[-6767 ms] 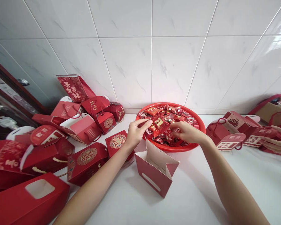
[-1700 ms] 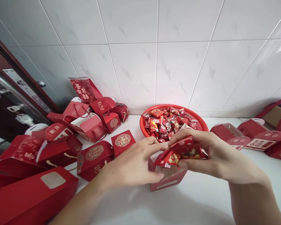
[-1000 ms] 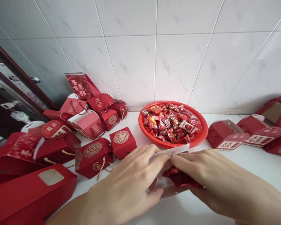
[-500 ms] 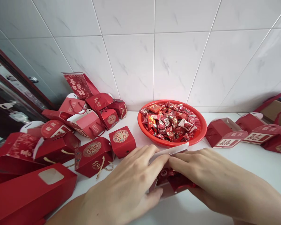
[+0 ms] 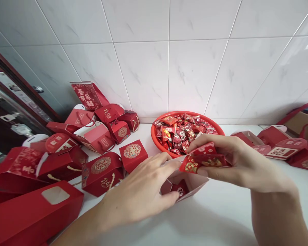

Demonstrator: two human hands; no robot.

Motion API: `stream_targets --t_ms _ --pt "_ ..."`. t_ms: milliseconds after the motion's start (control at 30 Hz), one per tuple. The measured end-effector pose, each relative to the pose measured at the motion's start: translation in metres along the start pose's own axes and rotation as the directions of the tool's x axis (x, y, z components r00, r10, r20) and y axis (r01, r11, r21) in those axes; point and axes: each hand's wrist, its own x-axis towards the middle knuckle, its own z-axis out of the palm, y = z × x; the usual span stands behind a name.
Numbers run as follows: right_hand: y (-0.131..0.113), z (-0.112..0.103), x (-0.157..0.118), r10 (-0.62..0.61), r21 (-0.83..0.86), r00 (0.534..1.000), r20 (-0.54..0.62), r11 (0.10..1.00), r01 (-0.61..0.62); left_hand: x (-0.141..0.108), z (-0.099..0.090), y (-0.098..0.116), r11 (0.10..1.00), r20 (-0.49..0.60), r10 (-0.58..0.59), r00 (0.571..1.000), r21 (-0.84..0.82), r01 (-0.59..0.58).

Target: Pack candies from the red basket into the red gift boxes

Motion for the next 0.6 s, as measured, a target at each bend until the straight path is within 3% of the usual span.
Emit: stream_targets --t_ms 133,233,433,600 --pt "0.009 0.0 0.008 -0.061 0.065 0.998 -0.017 0.996 0.062 0.005 -0.002 0.003 0.999 -0.015 -0.001 1.0 -0.033 0.0" --pt "0.011 0.002 0.011 -0.113 -0.003 0.99 0.079 0.993 0.114 0.007 -0.003 0.002 0.998 -0.017 -0.028 0.999 -0.063 0.026" --pt "0.01 0.008 0.012 -0.041 -0.237 0.976 0.212 0.967 0.092 0.009 -0.005 -0.006 0.996 -0.03 -0.024 0.999 -0.089 0.021" --pt "0.009 0.011 0.01 -0.046 -0.254 0.964 0.262 0.96 0.115 0.011 -0.007 -0.005 0.989 -0.047 0.046 0.998 -0.135 -0.052"
